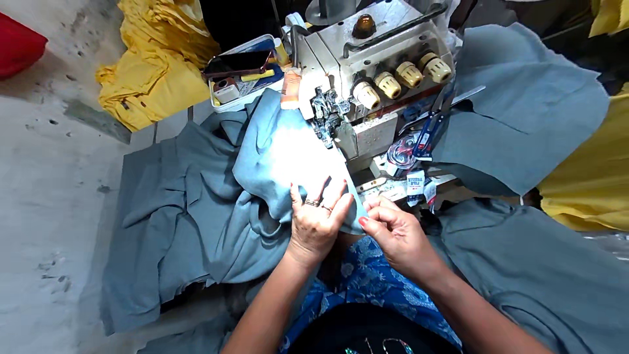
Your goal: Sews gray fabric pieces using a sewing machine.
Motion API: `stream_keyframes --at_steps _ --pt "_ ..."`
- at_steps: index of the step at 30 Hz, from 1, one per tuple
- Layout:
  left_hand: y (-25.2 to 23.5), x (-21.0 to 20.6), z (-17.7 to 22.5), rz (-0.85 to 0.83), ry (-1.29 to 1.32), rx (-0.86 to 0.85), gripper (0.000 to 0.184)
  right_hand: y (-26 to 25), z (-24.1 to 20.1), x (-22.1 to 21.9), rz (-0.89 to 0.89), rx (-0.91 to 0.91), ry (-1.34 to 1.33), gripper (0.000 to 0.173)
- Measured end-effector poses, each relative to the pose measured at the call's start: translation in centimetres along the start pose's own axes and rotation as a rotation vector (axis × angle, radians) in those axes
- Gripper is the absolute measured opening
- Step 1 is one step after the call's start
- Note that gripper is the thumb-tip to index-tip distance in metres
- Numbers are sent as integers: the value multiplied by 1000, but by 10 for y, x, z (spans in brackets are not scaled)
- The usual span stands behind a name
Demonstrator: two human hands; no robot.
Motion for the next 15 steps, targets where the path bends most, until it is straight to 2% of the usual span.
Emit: stream_keyframes --at_steps 7,15 --pt "-7 10 -4 -93 -88 -83 25 2 11 -5 45 17 43 22" --pt "-35 12 -21 -193 -157 -98 29 -41 18 -11 102 9 100 24"
Point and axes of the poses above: each hand's wrist, its own y-axis away from the middle knuckle, its own x-axis out of the back of the hand, z = x × y, the point moved 2 cm from there along -y, towards the middle knuckle, and after that the axes turned 1 degree about -x, right-handed, at the moved point
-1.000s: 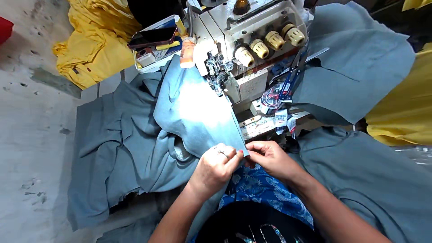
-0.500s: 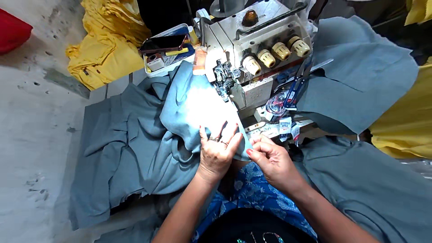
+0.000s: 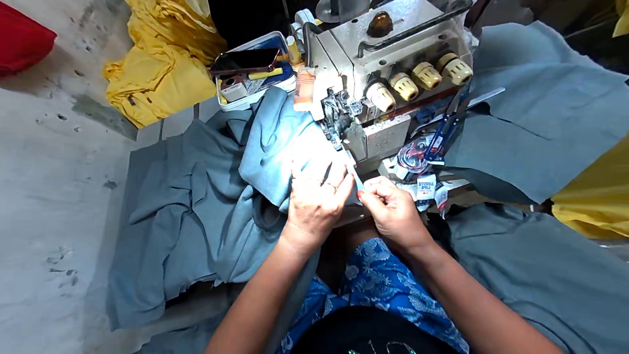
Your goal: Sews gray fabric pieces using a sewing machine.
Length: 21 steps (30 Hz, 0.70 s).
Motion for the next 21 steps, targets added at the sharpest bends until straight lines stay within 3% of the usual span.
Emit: stream_keyframes --at_steps 8,11,18,21 --pt "-15 7 -17 -179 140 12 32 -34 5 -10 29 52 68 21" --pt "-19 2 -36 -157 225 34 34 -44 4 -17 81 100 103 18" --pt "-31 -17 -63 -251 299 292 42 -38 6 -14 50 41 35 22" --pt "-27 -15 -58 -176 256 346 40 -31 8 -15 11 0 -13 24"
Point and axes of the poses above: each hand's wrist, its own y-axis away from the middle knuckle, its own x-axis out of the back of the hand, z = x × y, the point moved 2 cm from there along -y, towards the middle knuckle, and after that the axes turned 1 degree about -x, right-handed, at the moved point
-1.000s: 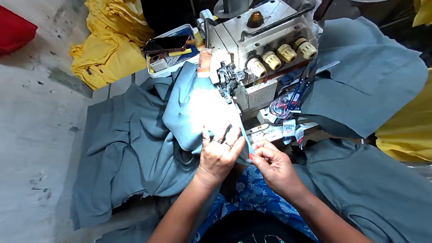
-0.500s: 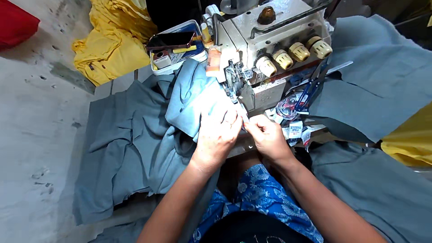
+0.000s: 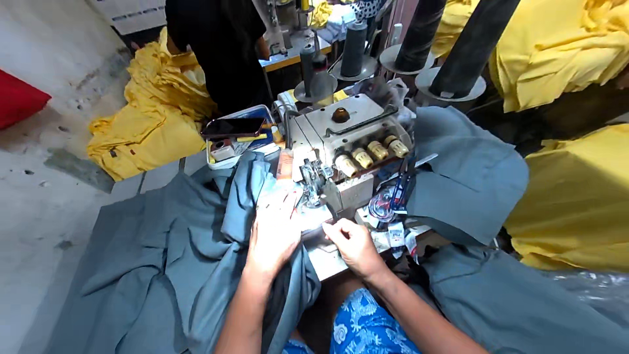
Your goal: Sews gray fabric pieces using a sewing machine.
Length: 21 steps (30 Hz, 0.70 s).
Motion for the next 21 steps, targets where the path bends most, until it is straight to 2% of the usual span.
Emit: stream_keyframes --at_steps 7,13,17,21 --pt "57 -3 29 307 -49 -5 37 14 -1 -9 -138 -187 -212 23" --pt "86 -26 52 338 22 -58 37 15 -16 -13 -216 -376 -494 24" --pt "89 -42 60 305 31 -111 34 13 -8 -6 -131 -401 -643 22" --pt "90 -53 61 240 87 -203 34 3 5 11 90 -417 -684 28"
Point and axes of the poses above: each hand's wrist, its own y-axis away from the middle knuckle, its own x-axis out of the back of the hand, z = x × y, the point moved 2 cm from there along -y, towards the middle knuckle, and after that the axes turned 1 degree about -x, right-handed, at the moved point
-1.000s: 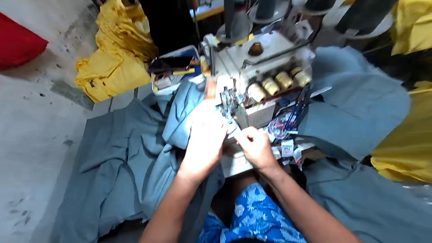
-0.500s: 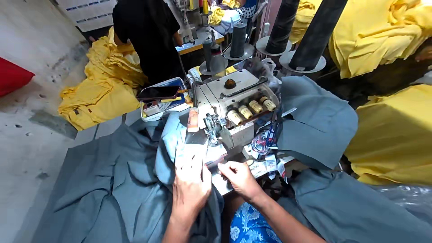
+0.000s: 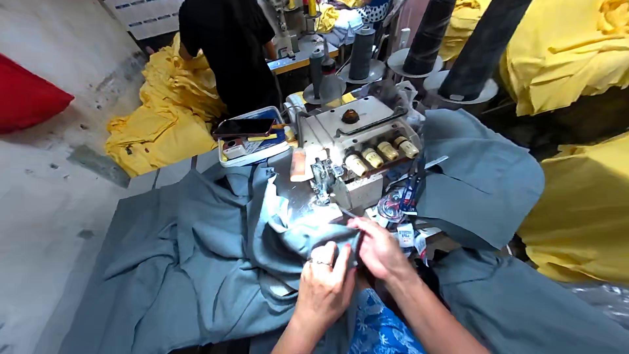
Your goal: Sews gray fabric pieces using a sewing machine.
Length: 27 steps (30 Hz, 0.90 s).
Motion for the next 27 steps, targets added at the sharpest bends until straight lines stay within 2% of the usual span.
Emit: stream_keyframes --at_steps 3,5,6,8,10,12,13,14,16,18,20,21,23,24,26,27 --pt "11 8 2 -6 65 -44 26 -13 -6 9 85 -8 -84 31" --pt "26 23 -4 78 65 21 22 -12 -11 15 39 107 -16 37" --pt "37 35 -11 142 53 122 20 -9 -14 19 -18 228 71 37" --pt "66 64 -33 285 -28 433 22 3 -26 20 -187 549 265 31" --pt "97 98 -60 367 -177 767 43 27 -39 -9 -366 782 435 44" --pt "123 126 -77 261 -209 1111 64 55 -35 -53 -632 863 608 36" --pt "131 133 -81 190 -173 1226 67 64 -26 -79 -789 890 680 29" --pt "137 135 -84 135 -148 1270 63 72 -14 -106 -944 912 779 26" --pt "140 135 -83 28 -100 1244 43 80 18 -156 -1282 929 1011 31" --pt "133 138 -73 -52 -25 1165 32 81 52 -196 -1575 963 1234 28" --pt "133 144 -59 -30 111 959 26 74 74 -222 -1781 951 1531 26" --pt "137 147 -51 41 239 832 24 70 78 -231 -1830 901 1702 26" --pt "142 147 -35 237 694 650 13 60 71 -247 -1820 781 1994 26" --pt "143 145 -28 276 952 596 15 57 59 -257 -1781 731 2049 29" --pt "145 141 -20 253 1295 489 35 62 17 -278 -1645 686 1928 26" --pt "146 140 -19 216 1336 470 40 68 -11 -289 -1556 668 1806 22"
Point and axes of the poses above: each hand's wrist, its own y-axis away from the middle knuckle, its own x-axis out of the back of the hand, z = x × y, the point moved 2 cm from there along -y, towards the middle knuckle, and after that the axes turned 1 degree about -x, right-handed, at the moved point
